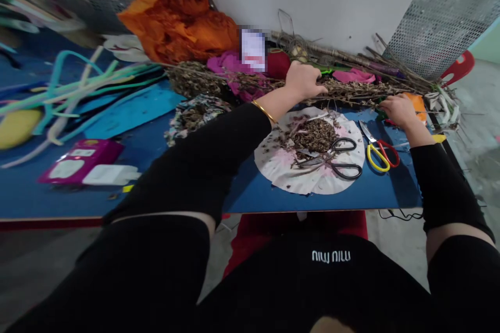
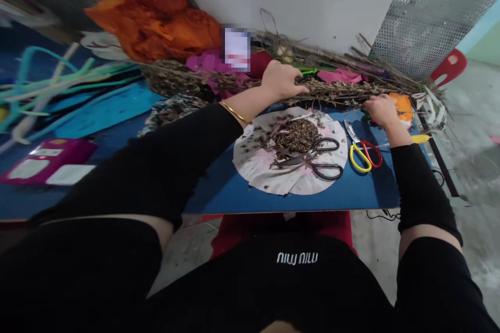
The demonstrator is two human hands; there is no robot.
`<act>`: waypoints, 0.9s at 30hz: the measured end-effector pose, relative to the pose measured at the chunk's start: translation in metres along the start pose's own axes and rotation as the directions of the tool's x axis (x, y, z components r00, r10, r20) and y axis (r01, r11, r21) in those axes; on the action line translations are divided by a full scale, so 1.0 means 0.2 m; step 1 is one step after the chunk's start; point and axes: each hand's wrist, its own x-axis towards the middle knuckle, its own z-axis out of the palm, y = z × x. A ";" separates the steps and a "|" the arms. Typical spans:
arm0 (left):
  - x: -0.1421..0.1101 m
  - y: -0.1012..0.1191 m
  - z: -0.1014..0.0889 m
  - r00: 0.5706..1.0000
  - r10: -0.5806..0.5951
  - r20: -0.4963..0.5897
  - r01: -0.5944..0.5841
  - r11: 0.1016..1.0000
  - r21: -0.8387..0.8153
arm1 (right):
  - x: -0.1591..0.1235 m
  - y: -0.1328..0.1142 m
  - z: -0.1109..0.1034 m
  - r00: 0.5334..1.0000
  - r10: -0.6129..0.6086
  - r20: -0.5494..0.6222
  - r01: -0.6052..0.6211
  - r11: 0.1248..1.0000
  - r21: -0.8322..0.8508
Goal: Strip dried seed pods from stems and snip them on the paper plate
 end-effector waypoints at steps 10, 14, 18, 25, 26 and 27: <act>-0.27 0.05 0.00 0.992 0.119 0.045 -0.127 0.951 0.280 | 0.02 -0.05 0.03 1.000 0.012 0.010 -0.011 0.998 -0.055; -0.23 0.03 -0.05 0.994 0.013 0.110 -0.034 0.980 0.197 | 0.05 -0.09 0.05 0.999 0.016 0.027 -0.016 1.000 -0.022; -0.17 0.00 -0.07 0.994 -0.047 0.101 0.033 0.990 0.135 | 0.10 -0.18 0.06 0.999 0.032 -0.004 -0.032 0.998 0.051; -0.09 -0.04 -0.07 0.990 -0.096 0.106 0.088 0.993 0.075 | 0.22 -0.38 0.03 0.993 0.067 -0.097 -0.049 0.982 0.181; -0.08 -0.05 -0.07 0.988 -0.099 0.119 0.088 0.992 0.089 | 0.24 -0.41 0.02 0.993 0.052 -0.109 -0.031 0.983 0.183; -0.07 -0.05 -0.07 0.986 -0.100 0.130 0.087 0.991 0.107 | 0.25 -0.43 0.02 0.993 0.033 -0.117 -0.012 0.983 0.182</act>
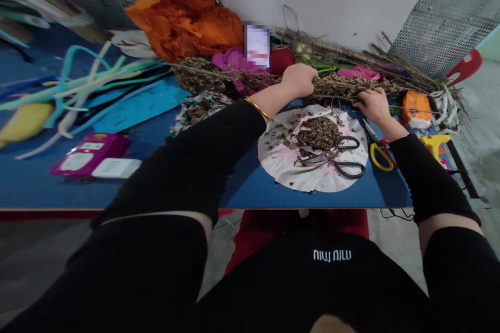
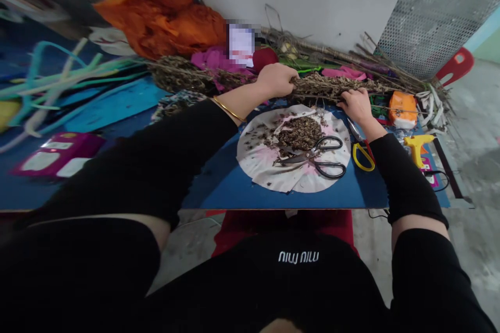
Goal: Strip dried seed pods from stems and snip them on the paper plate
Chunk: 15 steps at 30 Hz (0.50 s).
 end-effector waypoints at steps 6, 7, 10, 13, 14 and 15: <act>0.03 -0.01 0.01 1.000 -0.016 -0.014 0.016 1.000 -0.004 | 0.07 -0.12 0.00 0.997 -0.077 0.001 0.077 0.997 -0.029; 0.03 -0.01 0.01 1.000 -0.018 -0.016 0.017 1.000 -0.009 | 0.07 -0.12 0.00 0.996 -0.086 -0.011 0.085 0.995 -0.043; 0.03 -0.01 0.02 1.000 -0.029 -0.008 0.029 1.000 -0.001 | 0.07 -0.09 -0.03 0.991 -0.118 -0.060 0.111 0.988 -0.107; 0.03 -0.01 0.03 0.999 -0.042 -0.001 0.042 0.999 -0.003 | 0.04 -0.03 -0.06 0.989 -0.124 -0.075 0.111 0.982 -0.152; 0.04 -0.01 0.03 0.999 -0.044 0.000 0.044 0.999 -0.013 | 0.04 0.00 -0.07 0.991 -0.116 -0.070 0.104 0.982 -0.160; 0.04 -0.02 0.03 0.999 -0.046 0.000 0.046 0.999 -0.026 | 0.03 0.02 -0.08 0.992 -0.106 -0.062 0.095 0.981 -0.167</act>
